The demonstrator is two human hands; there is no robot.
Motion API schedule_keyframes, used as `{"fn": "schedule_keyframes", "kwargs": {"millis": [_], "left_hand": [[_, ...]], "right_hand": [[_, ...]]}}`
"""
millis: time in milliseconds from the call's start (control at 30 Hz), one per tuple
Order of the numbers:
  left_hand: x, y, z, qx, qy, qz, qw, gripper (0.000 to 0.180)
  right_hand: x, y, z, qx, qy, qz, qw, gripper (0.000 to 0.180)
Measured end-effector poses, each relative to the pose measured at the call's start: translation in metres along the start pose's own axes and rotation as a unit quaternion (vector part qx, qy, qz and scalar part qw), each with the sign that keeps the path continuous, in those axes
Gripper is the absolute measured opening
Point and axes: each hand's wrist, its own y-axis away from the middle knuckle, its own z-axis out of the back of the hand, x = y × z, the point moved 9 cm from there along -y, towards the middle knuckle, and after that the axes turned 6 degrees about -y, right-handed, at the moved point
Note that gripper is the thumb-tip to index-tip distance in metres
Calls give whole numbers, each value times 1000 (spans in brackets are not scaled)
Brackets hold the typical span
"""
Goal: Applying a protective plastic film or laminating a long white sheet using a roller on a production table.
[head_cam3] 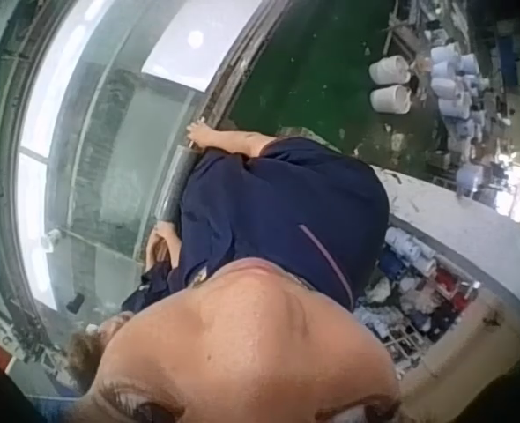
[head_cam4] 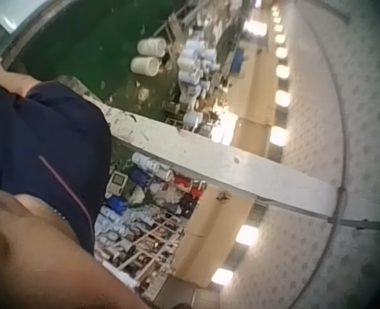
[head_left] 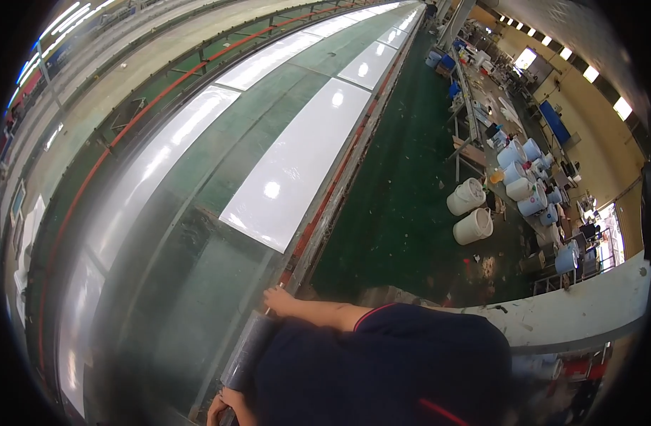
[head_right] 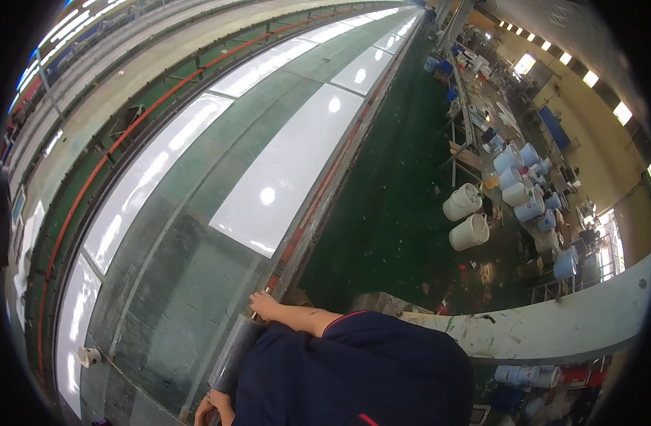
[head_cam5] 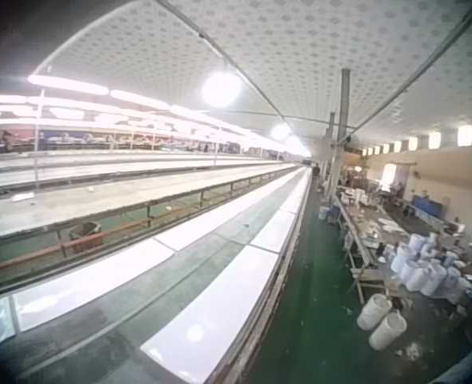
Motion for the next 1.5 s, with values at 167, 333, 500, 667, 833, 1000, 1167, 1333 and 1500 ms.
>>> {"fn": "schedule_keyframes", "kwargs": {"millis": [167, 333, 500, 667, 833, 1000, 1167, 1333, 1500], "left_hand": [[-1, 3, 0, -16, -9, -5, 1000, 36], [-3, 9, 3, -31, -23, -14, 999, 34], [-4, 11, 14, -50, -37, -23, 998, 33], [-8, 15, 19, -67, -50, -32, 996, 33], [-13, 7, 27, -83, -60, -45, 994, 32], [17, 13, -8, 68, -13, -47, 996, 42], [5, 8, -4, -7, 97, -14, 995, 40], [-6, -8, -9, 116, -33, -74, 990, 39], [-18, 4, 25, 27, 16, -80, 996, 23]], "right_hand": [[3, 6, 9, -24, -1, 27, 999, 35], [0, 8, 11, -19, -5, 31, 999, 34], [-8, 4, 2, -17, -15, 30, 999, 39], [-8, 3, 2, -18, -12, 33, 999, 39], [-8, 4, 6, -20, -8, 25, 999, 42], [13, 7, 0, -24, -9, 55, 998, 41], [0, 3, -5, -33, 3, 72, 997, 25], [-14, -17, -12, 96, 13, 86, 992, 41], [-59, -47, -46, 186, -53, 78, 978, 41]]}}
